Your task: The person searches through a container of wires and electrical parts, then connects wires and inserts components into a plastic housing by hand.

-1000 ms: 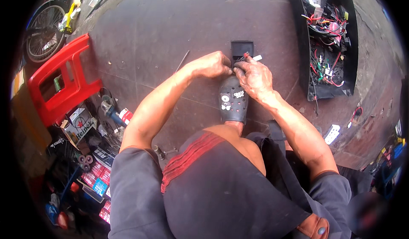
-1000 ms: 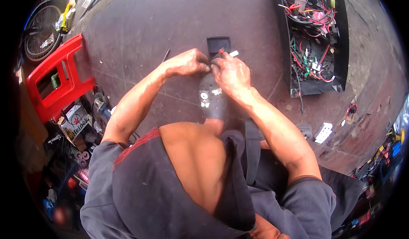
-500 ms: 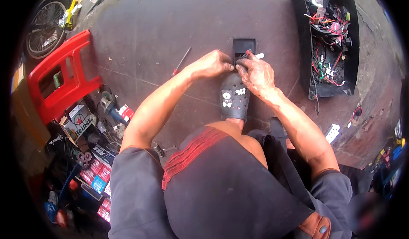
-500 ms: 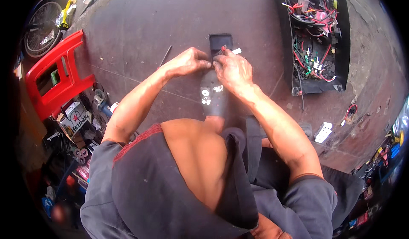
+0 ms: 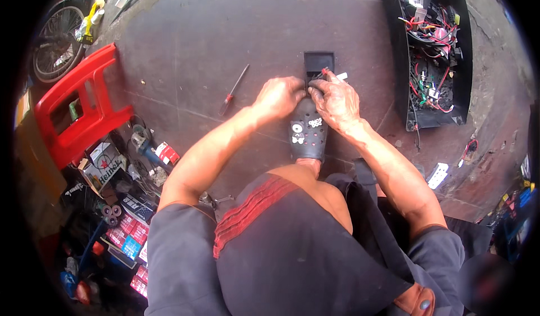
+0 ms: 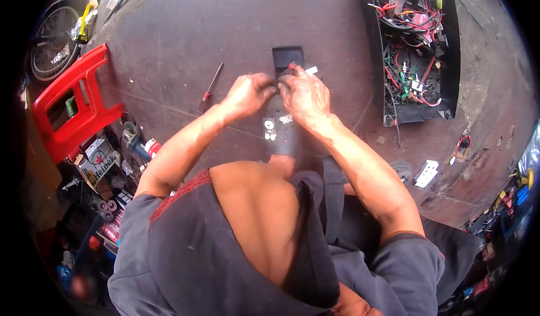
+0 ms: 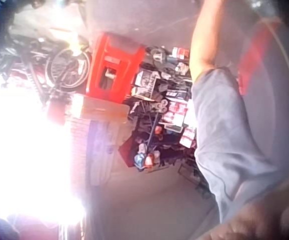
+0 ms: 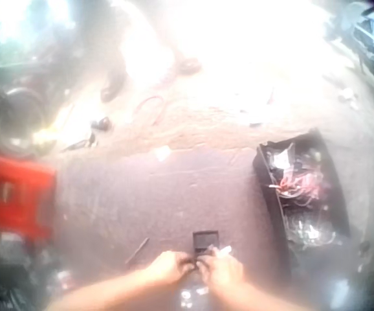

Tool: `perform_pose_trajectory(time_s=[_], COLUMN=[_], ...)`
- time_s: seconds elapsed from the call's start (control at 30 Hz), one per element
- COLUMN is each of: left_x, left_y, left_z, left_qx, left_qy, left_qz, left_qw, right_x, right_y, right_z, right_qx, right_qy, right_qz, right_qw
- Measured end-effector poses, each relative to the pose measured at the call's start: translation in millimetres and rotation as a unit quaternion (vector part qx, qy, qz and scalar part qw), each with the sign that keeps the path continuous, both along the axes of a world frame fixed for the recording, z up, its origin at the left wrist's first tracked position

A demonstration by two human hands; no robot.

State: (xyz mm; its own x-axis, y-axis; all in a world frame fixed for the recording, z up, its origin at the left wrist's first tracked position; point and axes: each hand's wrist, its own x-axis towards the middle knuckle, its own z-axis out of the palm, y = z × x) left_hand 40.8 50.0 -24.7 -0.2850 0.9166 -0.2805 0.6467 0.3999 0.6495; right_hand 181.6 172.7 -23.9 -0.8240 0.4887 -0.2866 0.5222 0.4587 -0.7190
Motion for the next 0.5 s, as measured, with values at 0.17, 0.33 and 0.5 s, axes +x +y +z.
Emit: perform_pose_trajectory(time_s=[0.17, 0.33, 0.5], left_x=[-30.3, -32.0, -38.6], left_y=[17.1, 17.3, 30.5], left_z=[6.2, 5.1, 9.9], left_qx=[-0.187, -0.19, -0.214], left_qy=[-0.186, -0.214, -0.203], left_qz=[-0.045, -0.048, -0.101], left_qw=[0.964, 0.957, 0.95], right_x=[0.3, 0.0, -2.5], right_y=[0.6, 4.5, 6.5], right_z=[6.3, 8.1, 6.9], right_qx=[0.017, -0.013, -0.028], right_qy=[0.016, 0.007, 0.0], right_qz=[0.029, 0.022, 0.03], right_qw=[0.999, 1.0, 0.999])
